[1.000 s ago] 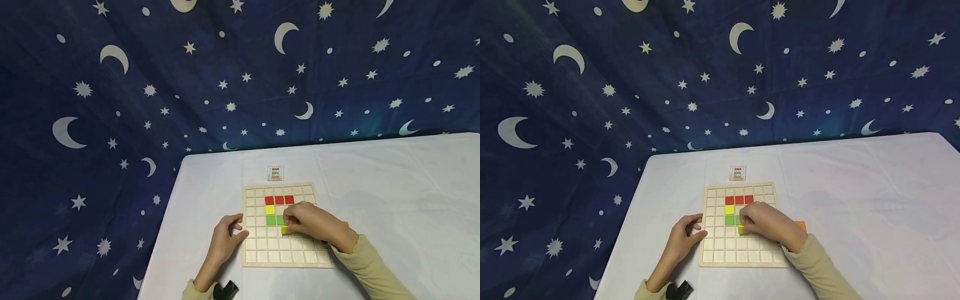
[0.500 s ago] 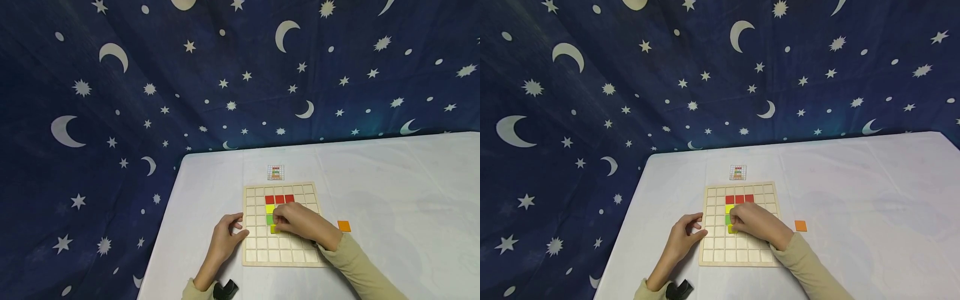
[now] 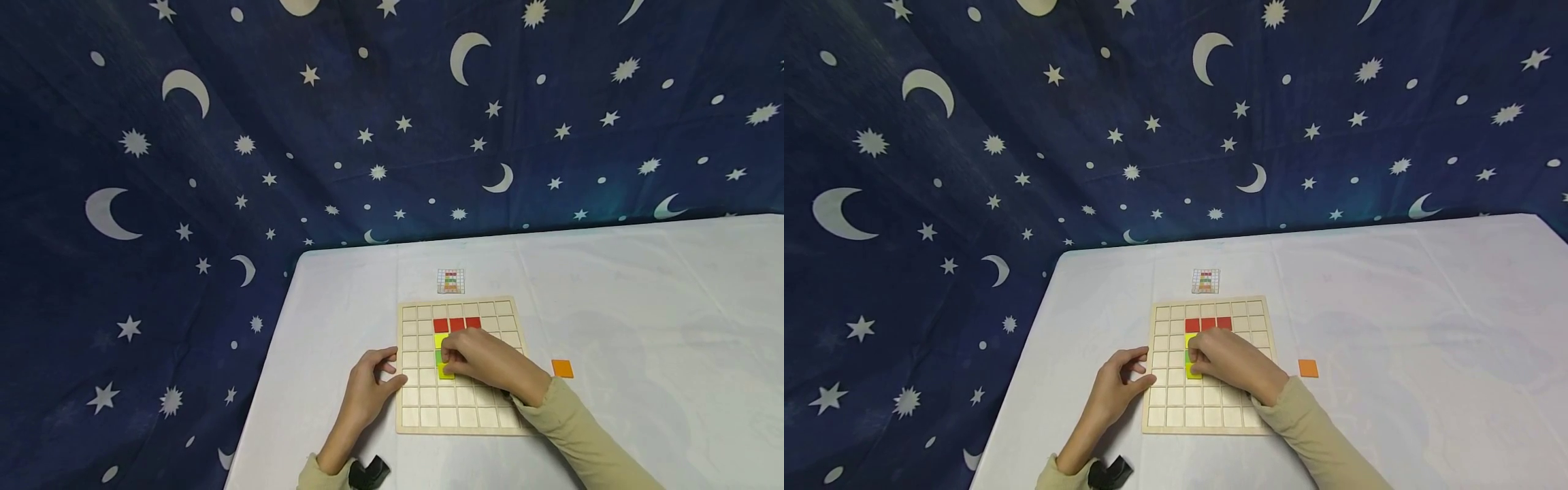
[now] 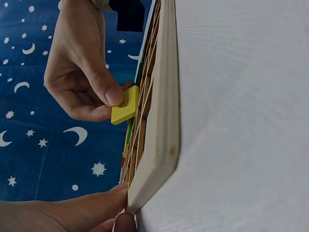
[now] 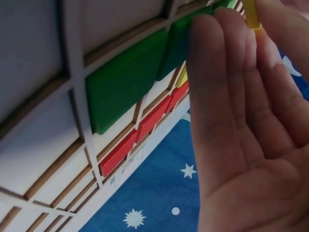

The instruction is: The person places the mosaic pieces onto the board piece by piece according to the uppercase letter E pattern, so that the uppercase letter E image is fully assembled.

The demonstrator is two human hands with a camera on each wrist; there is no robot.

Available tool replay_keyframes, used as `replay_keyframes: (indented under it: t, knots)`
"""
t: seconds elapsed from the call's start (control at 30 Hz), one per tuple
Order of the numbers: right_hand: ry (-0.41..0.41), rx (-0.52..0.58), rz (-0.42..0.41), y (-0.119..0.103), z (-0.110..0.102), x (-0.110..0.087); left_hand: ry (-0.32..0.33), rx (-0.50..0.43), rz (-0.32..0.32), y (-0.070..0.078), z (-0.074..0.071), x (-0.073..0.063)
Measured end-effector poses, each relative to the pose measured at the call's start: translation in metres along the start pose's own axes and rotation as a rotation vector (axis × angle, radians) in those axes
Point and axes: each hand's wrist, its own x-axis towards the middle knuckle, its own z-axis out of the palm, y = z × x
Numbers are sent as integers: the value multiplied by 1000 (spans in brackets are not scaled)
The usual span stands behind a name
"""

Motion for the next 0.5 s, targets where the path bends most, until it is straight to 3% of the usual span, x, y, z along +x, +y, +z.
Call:
replay_keyframes:
  t: [0.5]
  knots:
    - [-26, -58, -7, -4, 4, -4, 3, -5, -3, 1, 0, 0]
